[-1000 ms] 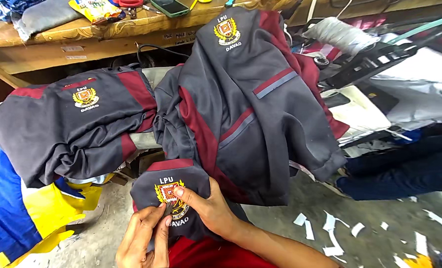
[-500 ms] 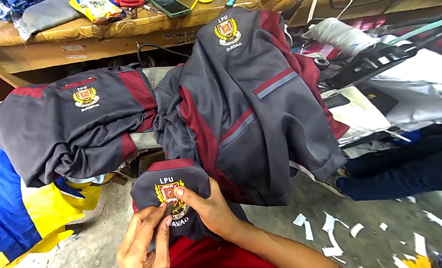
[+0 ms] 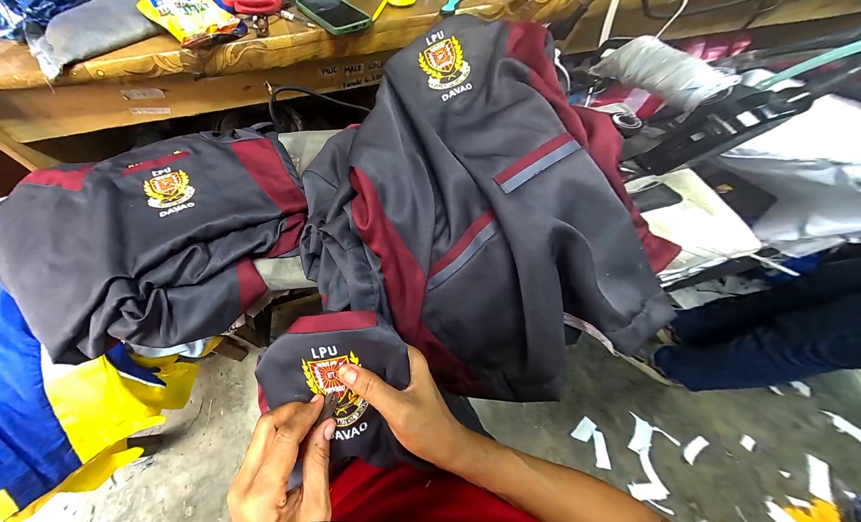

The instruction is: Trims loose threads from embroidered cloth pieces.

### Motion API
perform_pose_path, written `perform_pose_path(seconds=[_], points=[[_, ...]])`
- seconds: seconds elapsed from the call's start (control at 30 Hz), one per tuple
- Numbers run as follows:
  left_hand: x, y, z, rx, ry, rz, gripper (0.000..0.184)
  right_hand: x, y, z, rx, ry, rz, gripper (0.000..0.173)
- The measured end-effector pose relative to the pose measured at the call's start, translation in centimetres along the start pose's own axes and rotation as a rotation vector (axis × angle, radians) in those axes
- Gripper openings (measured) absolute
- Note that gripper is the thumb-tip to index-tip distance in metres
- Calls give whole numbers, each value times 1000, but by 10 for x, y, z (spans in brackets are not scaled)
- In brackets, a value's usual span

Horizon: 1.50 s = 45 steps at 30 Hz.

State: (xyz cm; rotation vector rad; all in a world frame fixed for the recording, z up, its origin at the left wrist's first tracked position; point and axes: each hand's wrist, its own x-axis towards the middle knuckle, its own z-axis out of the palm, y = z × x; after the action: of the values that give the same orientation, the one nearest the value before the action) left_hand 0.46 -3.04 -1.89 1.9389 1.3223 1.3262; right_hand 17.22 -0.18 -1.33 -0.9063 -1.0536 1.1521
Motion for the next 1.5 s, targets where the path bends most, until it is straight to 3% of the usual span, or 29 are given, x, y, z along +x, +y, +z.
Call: perform_pose_path(seconds=[0.13,0.3,0.47,0.67,0.83,1.2,1.5], points=[[0,-3,0,-65,-9,-31,18,1,0,0,9,-5,17,18],[2,-7,0,-28,-3,51,15,2,-2,0,11,-4,40,18],[1,-10,0,-207,-20,-51,18,2,-1,0,-7,-11,18,19],[3,-8,1,-35,-3,58,15,3,-3,0,-6,0,52,17],[2,-12,0,-194,-17,-34,16,1,-1,1,-4,-3,40,20],[0,-10,3,-177,20,-67,14,0,-1,1,59,5,86,18],[1,-8,6,45,59,105,17,0,-2,2,92,22,112,20]])
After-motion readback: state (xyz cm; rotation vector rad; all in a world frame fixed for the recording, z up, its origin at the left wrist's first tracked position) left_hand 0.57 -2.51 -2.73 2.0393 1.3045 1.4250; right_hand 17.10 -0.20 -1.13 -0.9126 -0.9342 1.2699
